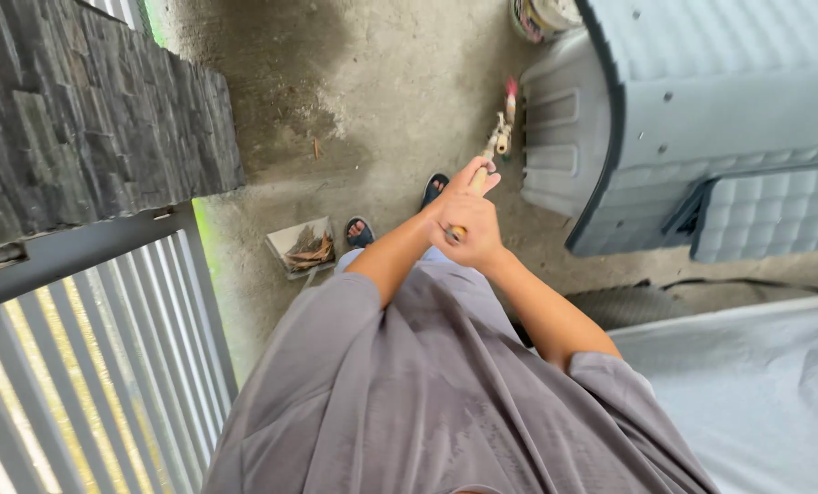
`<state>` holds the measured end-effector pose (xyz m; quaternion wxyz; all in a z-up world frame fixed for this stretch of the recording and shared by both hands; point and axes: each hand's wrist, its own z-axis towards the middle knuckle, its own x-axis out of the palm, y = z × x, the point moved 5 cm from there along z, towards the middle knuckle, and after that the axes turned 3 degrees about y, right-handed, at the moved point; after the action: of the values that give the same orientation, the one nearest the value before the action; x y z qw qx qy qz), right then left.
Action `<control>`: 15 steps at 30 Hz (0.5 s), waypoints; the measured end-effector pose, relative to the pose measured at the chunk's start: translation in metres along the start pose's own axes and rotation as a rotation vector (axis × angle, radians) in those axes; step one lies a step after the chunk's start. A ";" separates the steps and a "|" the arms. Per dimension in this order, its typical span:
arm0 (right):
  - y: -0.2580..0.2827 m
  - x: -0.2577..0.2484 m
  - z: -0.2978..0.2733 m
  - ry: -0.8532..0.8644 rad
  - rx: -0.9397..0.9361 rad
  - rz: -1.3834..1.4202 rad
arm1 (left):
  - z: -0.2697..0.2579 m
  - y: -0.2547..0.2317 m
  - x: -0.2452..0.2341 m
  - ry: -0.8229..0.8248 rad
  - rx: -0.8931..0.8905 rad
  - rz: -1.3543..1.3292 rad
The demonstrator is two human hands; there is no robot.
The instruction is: Sweeping dust and debris into a dustpan in a garage or outdoor utility area.
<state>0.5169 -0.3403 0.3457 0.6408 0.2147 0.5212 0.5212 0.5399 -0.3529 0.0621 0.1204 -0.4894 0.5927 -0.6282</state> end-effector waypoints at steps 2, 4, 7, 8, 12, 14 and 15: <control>-0.033 0.006 0.006 0.000 0.018 0.021 | 0.009 -0.004 -0.005 -0.116 0.157 0.227; -0.053 0.013 0.012 0.009 0.045 0.048 | 0.001 -0.007 -0.024 -0.249 0.298 0.451; -0.054 0.026 0.024 0.060 0.042 0.244 | -0.017 -0.022 -0.063 -0.133 0.397 -0.248; -0.049 0.029 0.028 0.098 0.017 0.310 | -0.022 -0.035 -0.069 -0.240 0.283 -0.007; -0.025 0.035 0.041 0.221 -0.059 0.421 | -0.064 -0.091 -0.091 -0.575 -0.031 0.541; -0.017 0.023 0.049 0.248 -0.101 0.445 | -0.066 -0.094 -0.100 -0.592 0.014 0.560; -0.013 0.016 0.051 0.269 -0.127 0.462 | -0.066 -0.094 -0.103 -0.593 0.051 0.572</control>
<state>0.5669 -0.3171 0.3469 0.4421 0.2160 0.5050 0.7091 0.5810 -0.2110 0.1065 0.4678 -0.4616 0.6286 -0.4158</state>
